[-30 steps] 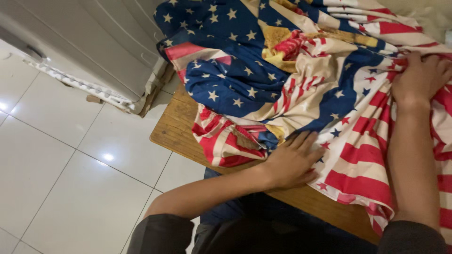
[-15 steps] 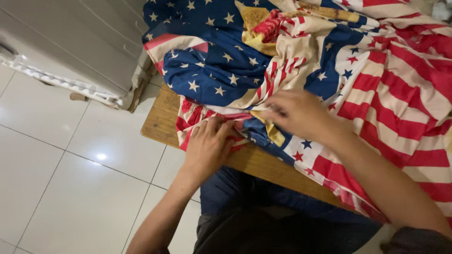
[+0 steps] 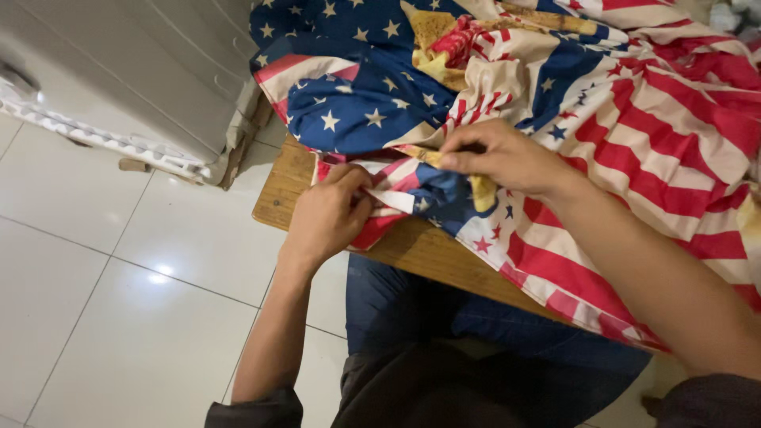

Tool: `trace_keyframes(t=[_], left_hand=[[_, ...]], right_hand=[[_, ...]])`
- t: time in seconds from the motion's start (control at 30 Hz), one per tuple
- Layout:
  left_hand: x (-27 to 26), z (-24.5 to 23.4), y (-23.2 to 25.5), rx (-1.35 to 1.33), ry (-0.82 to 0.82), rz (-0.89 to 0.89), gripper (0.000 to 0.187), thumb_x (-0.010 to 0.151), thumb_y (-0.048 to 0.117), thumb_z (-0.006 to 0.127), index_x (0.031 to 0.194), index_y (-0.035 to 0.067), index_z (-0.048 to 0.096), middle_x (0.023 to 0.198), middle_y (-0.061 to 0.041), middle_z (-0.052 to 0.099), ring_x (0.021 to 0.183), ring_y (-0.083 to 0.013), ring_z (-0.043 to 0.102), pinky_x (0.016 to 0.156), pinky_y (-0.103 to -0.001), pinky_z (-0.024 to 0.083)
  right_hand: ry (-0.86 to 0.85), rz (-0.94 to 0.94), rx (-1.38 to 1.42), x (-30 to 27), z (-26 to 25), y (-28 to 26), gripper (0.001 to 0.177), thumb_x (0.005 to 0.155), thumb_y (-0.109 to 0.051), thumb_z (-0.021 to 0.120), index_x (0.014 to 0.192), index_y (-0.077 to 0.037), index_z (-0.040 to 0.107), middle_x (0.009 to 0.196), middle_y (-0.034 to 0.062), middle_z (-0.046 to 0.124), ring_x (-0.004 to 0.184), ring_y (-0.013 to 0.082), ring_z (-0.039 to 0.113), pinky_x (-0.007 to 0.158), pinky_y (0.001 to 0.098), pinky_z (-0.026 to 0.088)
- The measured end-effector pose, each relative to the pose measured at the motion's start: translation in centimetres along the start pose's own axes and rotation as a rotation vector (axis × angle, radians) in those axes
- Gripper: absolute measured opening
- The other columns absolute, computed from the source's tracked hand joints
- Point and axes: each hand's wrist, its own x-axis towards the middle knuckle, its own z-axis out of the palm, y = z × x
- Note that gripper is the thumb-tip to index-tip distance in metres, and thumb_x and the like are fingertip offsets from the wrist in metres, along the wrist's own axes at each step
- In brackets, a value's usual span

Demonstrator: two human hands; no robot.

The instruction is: The person uses a light green lint roller to repeatedly roll over a large red, white, and blue striped cloth laid on a wooden table. They smooth the cloth with their hands, adjust its position, and continue rolling different sections.

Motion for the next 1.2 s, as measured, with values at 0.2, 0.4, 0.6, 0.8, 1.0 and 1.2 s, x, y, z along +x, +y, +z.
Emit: trace_keyframes(t=[0.2,0.4,0.6,0.8,1.0,1.2], left_hand=[[-1.4,-0.6,-1.8,0.211,0.081,-0.086,0.017,0.086,0.019,0.068,0.1,0.011,0.072,0.114,-0.015,0.065,0.089,-0.0359,0.071,0.073,-0.048,0.056],[0.5,0.3,-3.9,0.221,0.014,-0.246,0.028,0.093,0.026,0.07,0.113,0.006,0.064,0.109,-0.021,0.068,0.094,-0.042,0.069,0.078,-0.052,0.054],[1.3,0.4,-4.1,-0.483,0.372,-0.208,0.049,0.09,0.014,0.074,0.128,0.003,0.044,0.109,-0.014,0.07,0.093,-0.0335,0.076,0.081,-0.042,0.061],[1.9,1.0,-4.5,-0.109,0.36,0.011,0.043,0.088,0.001,0.066,0.13,0.005,0.058,0.141,-0.025,0.047,0.114,-0.0448,0.064,0.091,-0.047,0.057],[3.3,1.7,-5.2,0.237,0.304,-0.129,0.022,0.091,0.013,0.069,0.113,0.011,0.067,0.125,-0.023,0.055,0.103,-0.0428,0.067,0.082,-0.052,0.054],[2.2,-1.7,-5.5,-0.082,0.311,-0.096,0.025,0.094,0.012,0.063,0.119,0.009,0.063,0.109,-0.018,0.07,0.099,-0.0351,0.072,0.085,-0.049,0.057]], right_hand=[[0.047,0.096,0.538,-1.9,-0.2,0.7,0.016,0.102,-0.017,0.069,0.107,-0.002,0.073,0.088,0.0007,0.067,0.075,0.0089,0.059,0.066,0.025,0.048],[-0.136,0.17,0.621,-2.2,2.2,2.5,0.026,0.098,-0.011,0.065,0.121,0.0,0.072,0.096,0.0029,0.071,0.08,0.0105,0.062,0.072,0.0247,0.049],[-0.346,0.128,0.04,-2.3,3.5,1.8,0.032,0.095,-0.018,0.063,0.124,-0.007,0.073,0.11,0.0052,0.076,0.103,0.0161,0.068,0.09,0.0305,0.052],[0.016,0.031,-0.534,-2.0,6.9,-3.1,0.03,0.095,-0.033,0.067,0.117,-0.014,0.072,0.113,0.0111,0.069,0.106,0.0309,0.065,0.091,0.043,0.05],[0.244,-0.222,-0.794,-1.3,9.3,-3.2,0.053,0.075,-0.037,0.079,0.121,-0.011,0.069,0.114,0.0115,0.061,0.11,0.0329,0.059,0.093,0.0458,0.046],[0.274,-0.124,-0.716,-2.2,6.8,-0.6,0.031,0.089,-0.021,0.073,0.119,-0.016,0.07,0.116,0.0046,0.067,0.109,0.0268,0.065,0.096,0.0433,0.05]])
